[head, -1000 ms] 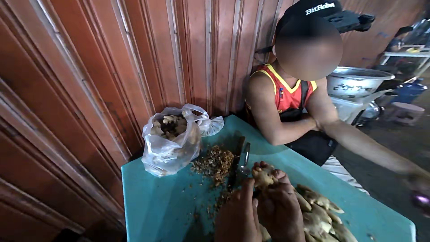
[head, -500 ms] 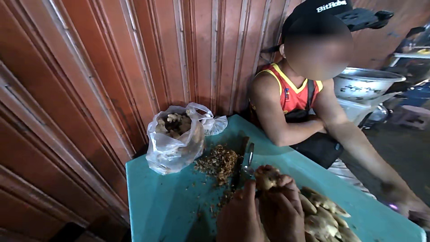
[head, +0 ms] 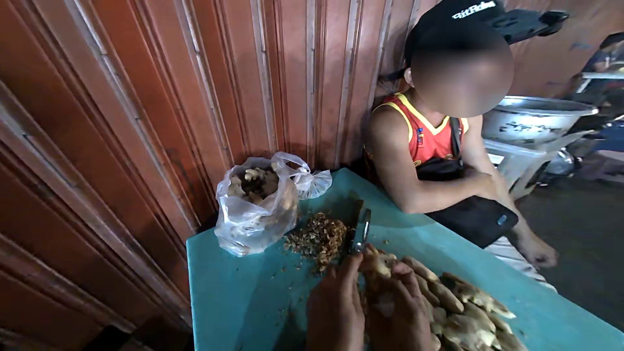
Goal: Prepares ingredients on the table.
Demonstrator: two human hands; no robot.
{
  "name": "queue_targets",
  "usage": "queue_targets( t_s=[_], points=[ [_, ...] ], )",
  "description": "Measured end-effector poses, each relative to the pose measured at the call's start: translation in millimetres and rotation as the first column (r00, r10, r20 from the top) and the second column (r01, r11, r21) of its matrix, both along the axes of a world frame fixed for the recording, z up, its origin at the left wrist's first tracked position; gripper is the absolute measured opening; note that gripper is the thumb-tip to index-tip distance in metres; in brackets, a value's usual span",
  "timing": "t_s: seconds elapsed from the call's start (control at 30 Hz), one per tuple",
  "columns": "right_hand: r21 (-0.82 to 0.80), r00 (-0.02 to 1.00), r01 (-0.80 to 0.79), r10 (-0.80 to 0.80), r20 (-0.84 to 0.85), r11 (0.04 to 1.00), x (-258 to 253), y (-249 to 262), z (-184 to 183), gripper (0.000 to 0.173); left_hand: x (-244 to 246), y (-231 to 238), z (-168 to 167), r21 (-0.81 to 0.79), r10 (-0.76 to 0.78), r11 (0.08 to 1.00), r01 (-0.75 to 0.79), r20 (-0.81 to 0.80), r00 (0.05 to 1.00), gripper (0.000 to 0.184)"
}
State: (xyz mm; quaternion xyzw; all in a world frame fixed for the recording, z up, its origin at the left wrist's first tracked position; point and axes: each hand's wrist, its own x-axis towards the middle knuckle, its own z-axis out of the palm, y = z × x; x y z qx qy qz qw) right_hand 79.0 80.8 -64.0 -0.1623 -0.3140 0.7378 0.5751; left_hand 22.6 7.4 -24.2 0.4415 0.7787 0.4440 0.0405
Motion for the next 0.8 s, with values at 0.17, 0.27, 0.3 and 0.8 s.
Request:
queue_targets(
  t_s=[0.17,0.27,0.3,0.8],
  points=[
    [0.02,0.994,-0.105,0.105,-0.005,0.994,11,21,0,0.021,-8,-6,8,-0.023,-0.144,0.989,0.144,0.017,0.989,0.038],
    [-0.042,0.99,-0.138,0.139,-0.001,0.989,14,27,3,0.02,-6,-6,21,-0.235,-0.252,0.933,0.273,0.118,0.961,0.048],
    [-0.062,0.989,-0.146,0.146,0.001,0.987,14,28,4,0.021,-6,-5,21,-0.262,-0.276,0.915,0.305,0.142,0.951,0.049],
    [-0.242,0.997,-0.018,0.034,0.063,0.97,3,8,15,0.016,16,5,8,-0.362,-0.13,0.928,0.091,-0.085,0.988,0.046]
  ],
)
